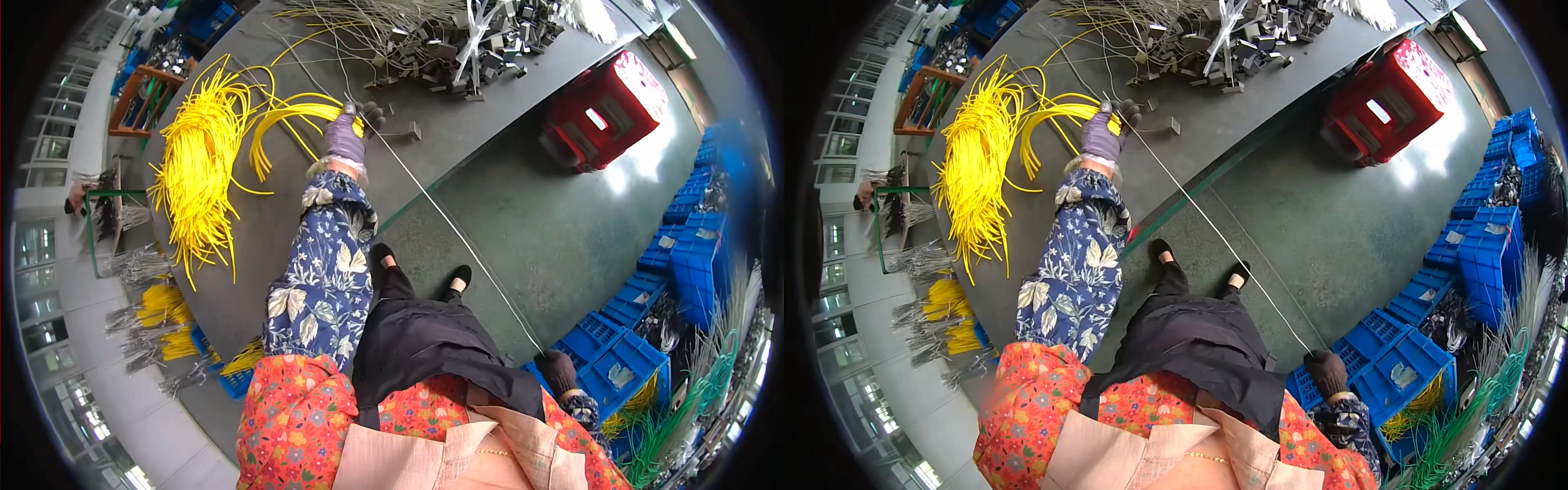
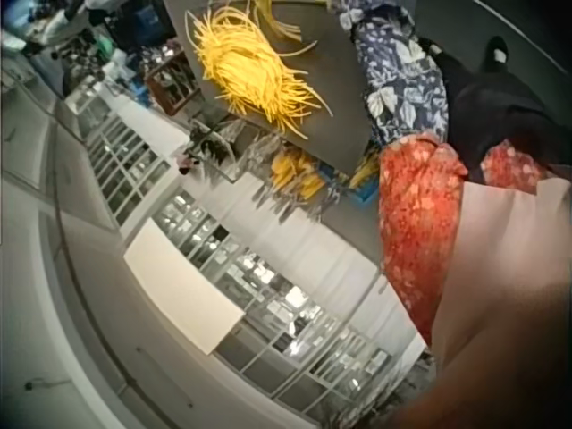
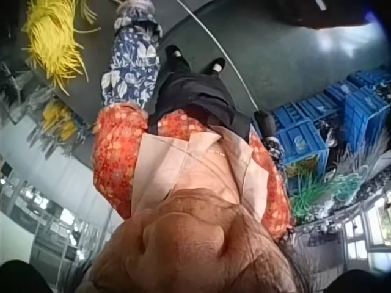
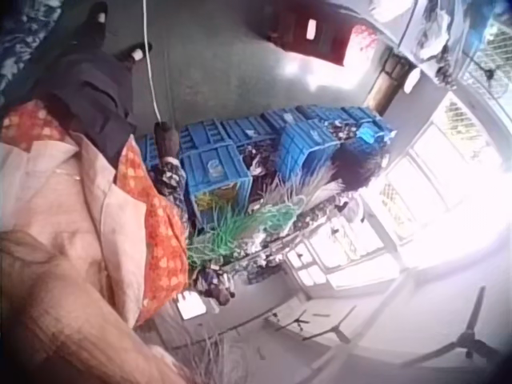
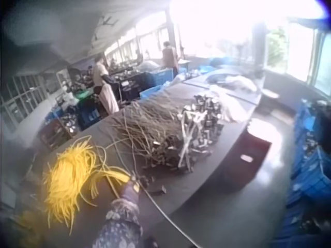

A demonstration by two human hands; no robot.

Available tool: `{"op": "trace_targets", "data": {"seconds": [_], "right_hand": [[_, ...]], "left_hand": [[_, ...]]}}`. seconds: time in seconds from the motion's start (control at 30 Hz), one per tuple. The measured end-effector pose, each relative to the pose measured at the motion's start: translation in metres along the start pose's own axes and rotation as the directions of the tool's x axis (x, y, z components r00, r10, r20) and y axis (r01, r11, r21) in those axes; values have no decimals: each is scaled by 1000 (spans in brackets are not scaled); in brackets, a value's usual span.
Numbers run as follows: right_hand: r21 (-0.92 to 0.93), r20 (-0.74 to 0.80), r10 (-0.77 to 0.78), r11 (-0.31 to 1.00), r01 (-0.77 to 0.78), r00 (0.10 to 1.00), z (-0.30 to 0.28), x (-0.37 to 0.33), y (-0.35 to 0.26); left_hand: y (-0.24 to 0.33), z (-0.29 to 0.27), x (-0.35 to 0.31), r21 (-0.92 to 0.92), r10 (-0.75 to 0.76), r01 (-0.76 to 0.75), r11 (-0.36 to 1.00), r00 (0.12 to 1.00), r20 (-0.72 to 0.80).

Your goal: Organizing and bundling groups of yellow and silver electrical wires at a production station.

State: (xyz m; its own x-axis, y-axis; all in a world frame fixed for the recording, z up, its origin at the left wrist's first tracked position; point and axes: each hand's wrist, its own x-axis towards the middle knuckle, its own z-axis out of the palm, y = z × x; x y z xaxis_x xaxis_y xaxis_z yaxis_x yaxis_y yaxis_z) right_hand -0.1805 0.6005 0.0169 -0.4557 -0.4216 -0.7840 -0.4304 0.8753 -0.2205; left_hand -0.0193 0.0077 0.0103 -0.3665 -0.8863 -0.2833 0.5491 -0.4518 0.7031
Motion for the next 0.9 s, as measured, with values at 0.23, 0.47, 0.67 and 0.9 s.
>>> {"op": "trace_targets", "data": {"seconds": [0.23, 0.47, 0.67, 0.9], "right_hand": [[112, 2, 38, 993, -38, 999, 49, -3, 26], [140, -52, 38, 990, -30, 998, 37, -4, 3], [252, 58, 26, 967, -40, 998, 35, -12, 2], [428, 141, -19, 903, -44, 990, 54, -10, 29]], "left_hand": [[76, 45, -31, 132, 276, -271, 954, 961, -26], [114, 69, -51, 349, 356, -316, 882, 933, -53], [103, 20, -47, 108, 11, -27, 994, 990, 141], [-59, -15, -194, 381, -498, 394, 836, 836, 230]]}}
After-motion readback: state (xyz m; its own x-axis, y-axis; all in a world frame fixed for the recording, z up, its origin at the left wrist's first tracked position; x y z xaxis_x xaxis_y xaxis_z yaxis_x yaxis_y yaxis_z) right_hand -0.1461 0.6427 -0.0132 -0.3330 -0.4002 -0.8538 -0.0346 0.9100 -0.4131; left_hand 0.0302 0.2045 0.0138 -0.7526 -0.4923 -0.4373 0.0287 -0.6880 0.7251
